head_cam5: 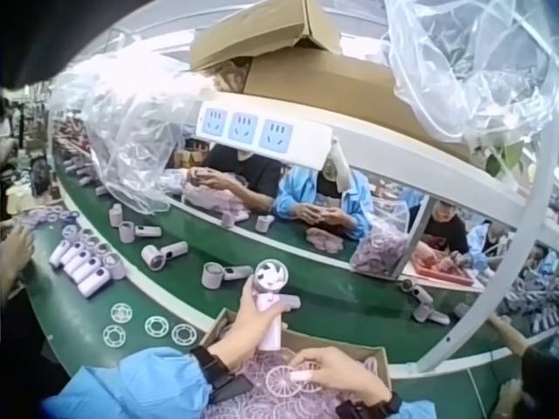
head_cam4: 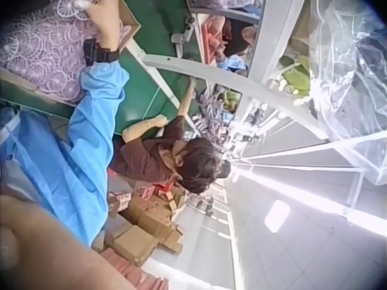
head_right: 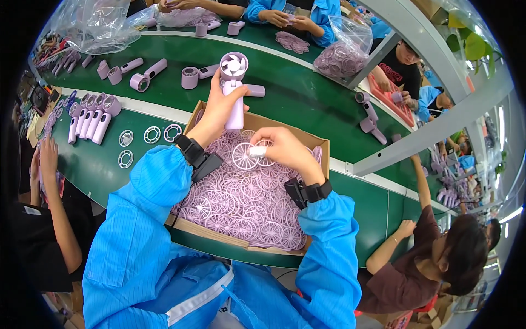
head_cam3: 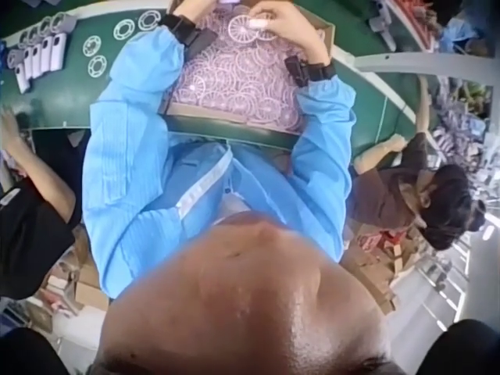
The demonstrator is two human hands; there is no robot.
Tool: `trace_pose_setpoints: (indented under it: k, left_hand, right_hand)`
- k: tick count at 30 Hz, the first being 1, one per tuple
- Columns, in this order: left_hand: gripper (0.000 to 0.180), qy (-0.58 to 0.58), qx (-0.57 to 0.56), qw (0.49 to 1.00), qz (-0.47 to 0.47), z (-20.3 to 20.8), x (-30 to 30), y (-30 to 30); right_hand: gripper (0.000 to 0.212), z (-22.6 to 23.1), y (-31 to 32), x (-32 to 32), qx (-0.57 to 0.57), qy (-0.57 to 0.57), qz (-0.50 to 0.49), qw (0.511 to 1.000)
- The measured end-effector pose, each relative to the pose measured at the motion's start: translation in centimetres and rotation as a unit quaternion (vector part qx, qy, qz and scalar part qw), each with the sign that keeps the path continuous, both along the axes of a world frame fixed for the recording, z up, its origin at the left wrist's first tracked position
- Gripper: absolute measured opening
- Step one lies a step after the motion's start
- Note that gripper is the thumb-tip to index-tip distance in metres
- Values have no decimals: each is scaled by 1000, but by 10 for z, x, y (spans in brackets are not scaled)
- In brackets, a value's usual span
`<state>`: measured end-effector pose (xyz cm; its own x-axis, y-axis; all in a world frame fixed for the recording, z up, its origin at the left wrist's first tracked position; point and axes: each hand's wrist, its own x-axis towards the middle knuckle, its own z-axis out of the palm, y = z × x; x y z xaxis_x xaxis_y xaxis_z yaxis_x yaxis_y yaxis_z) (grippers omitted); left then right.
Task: Assembling portable fans by attaching the fan head and blades to the housing unit on an assembly line.
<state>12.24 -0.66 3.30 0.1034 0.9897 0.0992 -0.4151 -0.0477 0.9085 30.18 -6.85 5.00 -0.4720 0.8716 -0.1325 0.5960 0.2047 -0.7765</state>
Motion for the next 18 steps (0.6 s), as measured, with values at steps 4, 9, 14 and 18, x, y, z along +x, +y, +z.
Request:
trace_pose_setpoints:
  k: [4, 9, 14, 18]
  left_hand:
    - [89, -14, 7, 999, -47, 3, 1, -1]
    - [91, -30, 79, 988, -129, 11, 7, -15]
    - [96, -22, 214, 974, -70, 13, 15, -31]
    - [98, -15, 258, 966, -28, 12, 19, -31]
  right_hand:
    - [15, -2, 3, 6, -27, 250, -79, 965]
    - [11, -8, 9, 13, -28, 479, -163, 862]
    - [12, 1, 0, 3, 10, 537, -124, 835]
    - [20, 6, -2, 2, 9, 504, -147, 851]
